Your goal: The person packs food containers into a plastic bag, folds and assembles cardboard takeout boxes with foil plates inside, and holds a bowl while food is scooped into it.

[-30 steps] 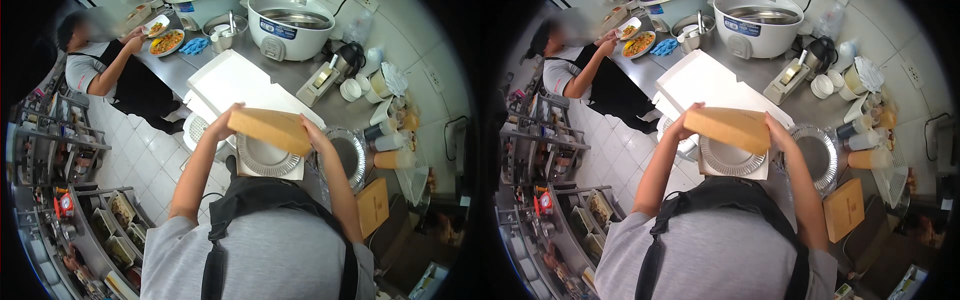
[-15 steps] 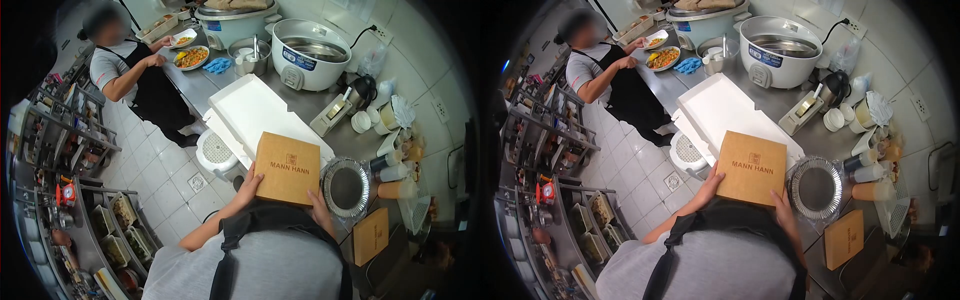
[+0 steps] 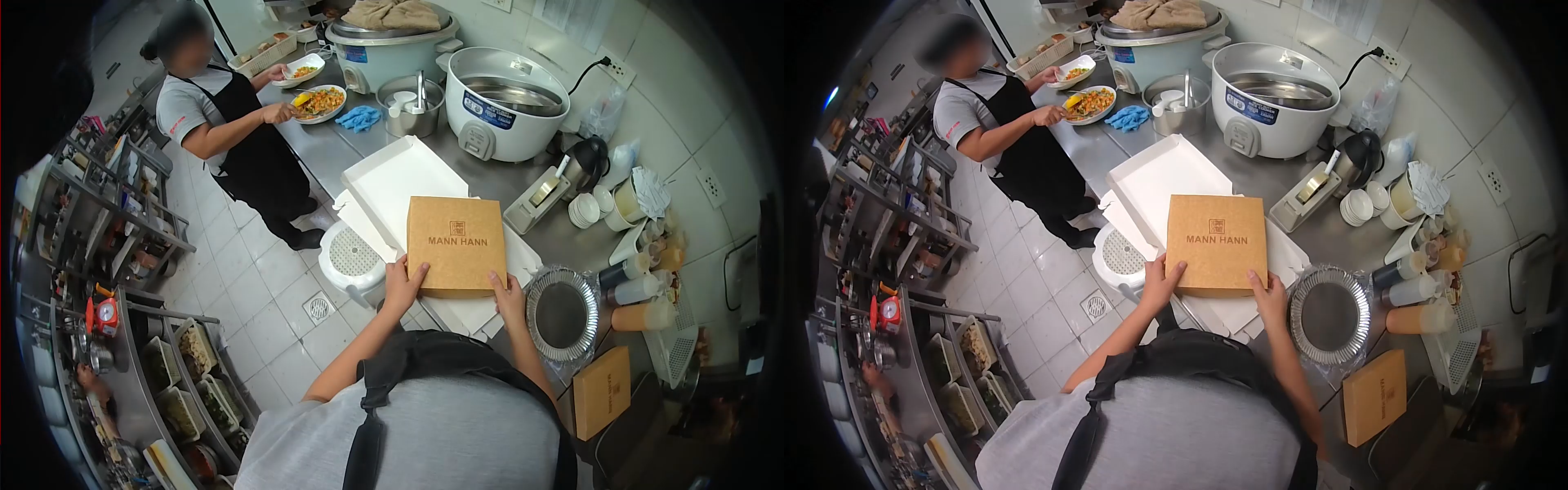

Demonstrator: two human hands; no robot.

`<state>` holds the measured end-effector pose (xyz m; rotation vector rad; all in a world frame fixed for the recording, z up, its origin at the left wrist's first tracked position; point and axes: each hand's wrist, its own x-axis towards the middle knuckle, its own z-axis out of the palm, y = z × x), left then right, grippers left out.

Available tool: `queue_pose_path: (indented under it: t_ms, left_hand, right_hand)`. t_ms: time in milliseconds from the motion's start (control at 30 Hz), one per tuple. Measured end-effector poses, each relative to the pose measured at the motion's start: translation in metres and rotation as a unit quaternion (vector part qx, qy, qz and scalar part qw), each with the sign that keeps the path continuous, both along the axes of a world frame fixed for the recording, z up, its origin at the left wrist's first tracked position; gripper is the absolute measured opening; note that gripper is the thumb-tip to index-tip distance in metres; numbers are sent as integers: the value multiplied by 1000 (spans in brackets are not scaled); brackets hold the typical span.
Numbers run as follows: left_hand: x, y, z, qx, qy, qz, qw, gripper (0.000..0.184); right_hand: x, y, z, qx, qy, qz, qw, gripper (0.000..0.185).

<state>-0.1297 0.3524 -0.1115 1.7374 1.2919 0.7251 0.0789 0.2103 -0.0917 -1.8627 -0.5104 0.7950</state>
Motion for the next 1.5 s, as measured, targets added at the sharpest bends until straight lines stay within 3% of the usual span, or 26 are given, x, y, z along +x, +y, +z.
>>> queue_pose_path:
  t_ms: [133,233,433,633,800,900,1000,1200,1267,1300,1433,1500]
  left_hand:
    - [-6,9,-47,-67,-144,-43,986,66]
    - [-14,-2,28,-160,-111,-58,979,68]
    - [-4,-4,0,-179,-179,-19,967,77]
    - [7,26,14,-148,-87,-12,985,75]
    - [6,21,11,-150,-92,-17,984,72]
    - [7,16,13,-152,-106,-16,983,71]
    - [6,14,4,-140,-111,-11,984,71]
    - [1,19,0,-110,-45,-21,993,68]
    - [-2,19,-12,-75,-84,-27,993,63]
    - [-3,6,26,-121,-103,-11,987,60]
    - [-12,-2,54,-220,-284,-113,926,43]
    - [-9,-15,77,-269,-298,-159,902,42]
  right_hand:
    - [-17,1,18,35,130,-71,988,58]
    - [-7,1,4,90,233,-40,968,55]
    - [9,7,-16,204,350,-35,913,45]
    - [26,11,-21,237,439,9,867,45]
    - [24,4,-26,283,469,9,837,44]
    - [19,2,-28,318,466,24,826,41]
    - [34,6,-41,267,427,63,862,41]
    - [16,9,-6,53,167,65,982,45]
    - [11,8,-23,81,137,55,986,46]
    - [10,4,-28,95,120,39,987,46]
    - [-12,-14,-5,132,-10,-51,990,44]
    - [-26,-19,14,202,97,-150,963,45]
